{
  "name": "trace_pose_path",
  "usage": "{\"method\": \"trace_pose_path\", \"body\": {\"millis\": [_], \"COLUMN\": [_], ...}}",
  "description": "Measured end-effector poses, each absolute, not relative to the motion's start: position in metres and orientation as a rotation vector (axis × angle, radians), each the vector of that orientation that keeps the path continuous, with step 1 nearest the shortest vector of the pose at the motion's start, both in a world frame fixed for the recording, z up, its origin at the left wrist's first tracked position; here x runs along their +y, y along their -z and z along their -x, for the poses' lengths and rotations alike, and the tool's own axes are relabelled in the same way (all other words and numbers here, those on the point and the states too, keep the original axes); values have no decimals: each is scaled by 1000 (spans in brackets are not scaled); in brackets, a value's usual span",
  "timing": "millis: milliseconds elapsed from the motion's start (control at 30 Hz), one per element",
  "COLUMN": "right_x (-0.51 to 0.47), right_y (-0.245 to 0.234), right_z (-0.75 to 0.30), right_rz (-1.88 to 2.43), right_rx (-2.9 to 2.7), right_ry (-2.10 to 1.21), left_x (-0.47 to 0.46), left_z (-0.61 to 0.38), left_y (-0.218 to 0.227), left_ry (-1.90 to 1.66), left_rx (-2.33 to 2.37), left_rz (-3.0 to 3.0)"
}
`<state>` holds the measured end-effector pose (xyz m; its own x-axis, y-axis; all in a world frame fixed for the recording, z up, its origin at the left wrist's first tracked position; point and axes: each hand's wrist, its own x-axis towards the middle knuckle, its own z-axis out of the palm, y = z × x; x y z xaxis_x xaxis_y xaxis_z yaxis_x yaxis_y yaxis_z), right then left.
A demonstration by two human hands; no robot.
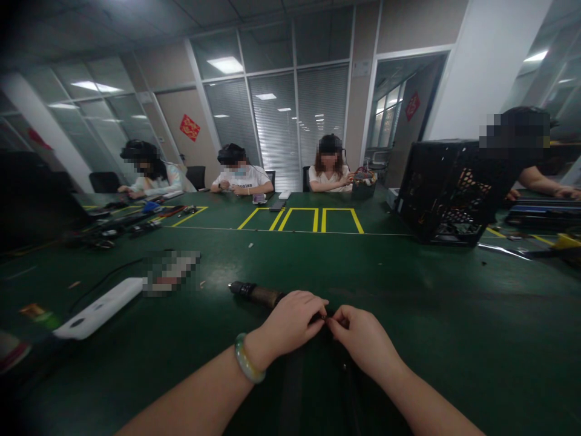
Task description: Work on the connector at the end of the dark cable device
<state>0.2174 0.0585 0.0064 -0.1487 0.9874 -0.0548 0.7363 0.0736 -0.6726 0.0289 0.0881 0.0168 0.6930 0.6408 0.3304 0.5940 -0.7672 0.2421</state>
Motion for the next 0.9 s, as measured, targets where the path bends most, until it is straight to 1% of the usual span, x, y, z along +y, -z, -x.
{"method": "trace_pose_path", "body": {"millis": [300, 633, 900], "right_x": [59, 57, 58], "right_y": [-5, -8, -9], "right_z": [-217, -216, -217], "right_rz": [1747, 1732, 1723], "right_rx": [-1974, -1950, -1944], "right_ry": [-711, -789, -805], "left_x": [88, 88, 90], "left_z": [-32, -31, -29], "left_y": [-9, -14, -13], "left_ry": [-658, -636, -644], "left_rx": [1021, 1077, 1008], "left_rz": [-2794, -2744, -2788]}}
